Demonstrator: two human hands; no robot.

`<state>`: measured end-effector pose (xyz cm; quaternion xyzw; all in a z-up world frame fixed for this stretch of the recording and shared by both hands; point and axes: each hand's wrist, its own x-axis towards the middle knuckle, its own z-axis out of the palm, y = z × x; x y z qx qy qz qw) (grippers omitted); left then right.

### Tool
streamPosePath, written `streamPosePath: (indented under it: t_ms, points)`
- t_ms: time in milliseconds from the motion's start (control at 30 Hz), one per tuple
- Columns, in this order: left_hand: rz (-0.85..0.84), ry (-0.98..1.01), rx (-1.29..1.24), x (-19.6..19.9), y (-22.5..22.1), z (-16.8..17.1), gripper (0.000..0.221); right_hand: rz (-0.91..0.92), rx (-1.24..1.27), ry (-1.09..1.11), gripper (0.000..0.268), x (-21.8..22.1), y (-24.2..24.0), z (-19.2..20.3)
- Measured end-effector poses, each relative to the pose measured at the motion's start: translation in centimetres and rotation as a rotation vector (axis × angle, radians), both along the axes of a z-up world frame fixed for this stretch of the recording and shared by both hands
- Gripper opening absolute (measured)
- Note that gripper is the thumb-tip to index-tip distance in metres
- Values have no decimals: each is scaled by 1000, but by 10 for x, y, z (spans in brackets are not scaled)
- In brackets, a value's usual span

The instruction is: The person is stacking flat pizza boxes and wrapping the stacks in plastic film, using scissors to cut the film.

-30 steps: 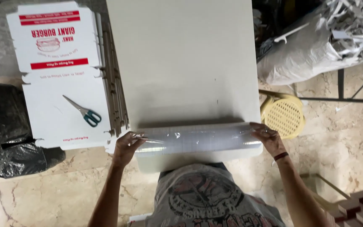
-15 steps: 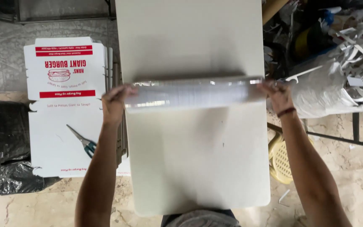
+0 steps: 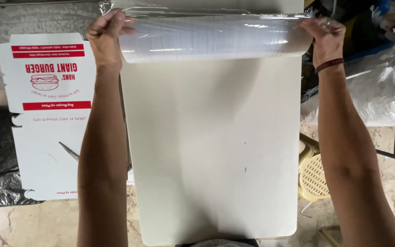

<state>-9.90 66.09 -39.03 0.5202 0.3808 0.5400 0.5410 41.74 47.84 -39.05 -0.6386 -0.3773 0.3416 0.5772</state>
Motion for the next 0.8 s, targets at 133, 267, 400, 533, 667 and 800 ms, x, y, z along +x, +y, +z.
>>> streamPosePath:
  t_ms: [133,267,400,533,667,800]
  points:
    - [41,-49,-27,0,15,-4,14,3,18,67,17,10,8,-4]
    - [28,24,-136,-7,14,-2,17,228,-13,-39,8,15,5,9]
    - [-25,141,-303,-13,4,28,20,232,-267,-420,14,30,9,33]
    - [-167,79,-132,-26,5,34,11,402,-429,-636,17,14,4,94]
    - [-231,91,-19,-32,-1,45,6,483,-453,-659,7,1,0,127]
    - [-240,148,-60,-33,-19,64,16,527,-602,-755,28,0,2,124]
